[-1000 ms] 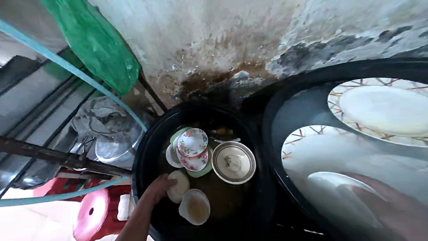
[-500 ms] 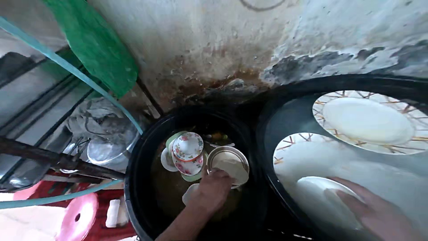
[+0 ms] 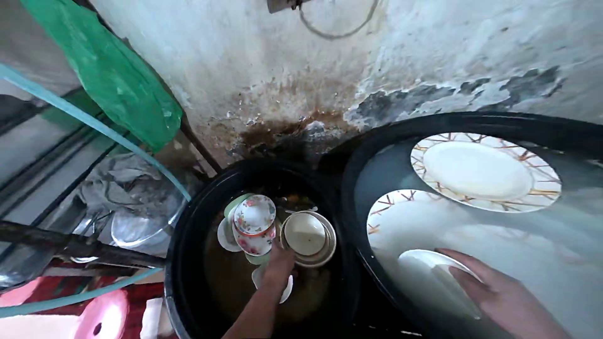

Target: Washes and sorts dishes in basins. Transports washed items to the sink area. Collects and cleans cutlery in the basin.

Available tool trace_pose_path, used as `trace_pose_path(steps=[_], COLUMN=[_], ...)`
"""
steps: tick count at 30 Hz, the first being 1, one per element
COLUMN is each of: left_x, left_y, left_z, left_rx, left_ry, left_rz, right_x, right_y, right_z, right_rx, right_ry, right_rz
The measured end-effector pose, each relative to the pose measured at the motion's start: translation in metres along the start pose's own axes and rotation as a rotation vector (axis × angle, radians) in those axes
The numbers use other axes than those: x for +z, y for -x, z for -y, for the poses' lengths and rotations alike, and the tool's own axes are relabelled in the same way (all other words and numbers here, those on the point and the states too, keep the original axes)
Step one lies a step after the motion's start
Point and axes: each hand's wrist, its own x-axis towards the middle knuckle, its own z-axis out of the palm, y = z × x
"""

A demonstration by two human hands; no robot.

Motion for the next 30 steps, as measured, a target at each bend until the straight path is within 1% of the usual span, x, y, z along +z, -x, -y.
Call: trace_pose_path(steps=[3,7,9,12,14,17,19,21,24,25,27,29,30], left_x=[0.002,-0.002,-0.014,-0.049,-0.077,-0.107,-0.119,-0.125,-0.126,-0.126,-0.127,-0.124,-0.119], left_y=[-0.003,0.006,0.019,0.03,0.021,-0.005,-0.027,-0.042,-0.05,-0.049,-0.048,-0.039,-0.031], left_z=[0.003,0.011,0.001,-0.026,-0.038,-0.047,-0.037,-0.025,-0.013,-0.013,-0.015,-0.02,-0.022], left_rx=[-0.026,0.023,0.078,0.157,0.196,0.144,0.123,0.084,0.065,0.072,0.106,0.163,0.225], left_ry=[0.091,0.065,0.077,0.102,0.111,0.115,0.128,0.149,0.162,0.115,-0.119,-0.421,-0.543], left_rz=[0.002,0.017,0.021,-0.012,-0.057,-0.205,-0.293,-0.334,-0.32,-0.303,-0.303,-0.374,-0.427], right_x=[-0.001,-0.001,-0.002,0.0,0.001,0.0,0.003,0.005,0.008,0.009,0.008,0.007,0.006], right_y=[0.001,0.003,0.002,0.004,0.003,0.003,0.004,0.004,0.004,0.003,0.004,0.004,0.003], right_z=[0.002,0.003,0.004,0.001,-0.001,-0.001,-0.005,-0.009,-0.014,-0.015,-0.015,-0.012,-0.009], right_rx=[0.016,-0.028,-0.029,-0.026,-0.037,-0.034,-0.041,-0.051,-0.063,-0.069,-0.078,-0.06,-0.052], right_ry=[-0.013,-0.028,-0.023,-0.018,-0.022,-0.021,-0.003,0.013,0.023,0.029,0.029,0.025,0.023], right_rz=[0.008,-0.004,0.002,-0.014,-0.016,-0.003,-0.029,-0.051,-0.074,-0.079,-0.077,-0.064,-0.057])
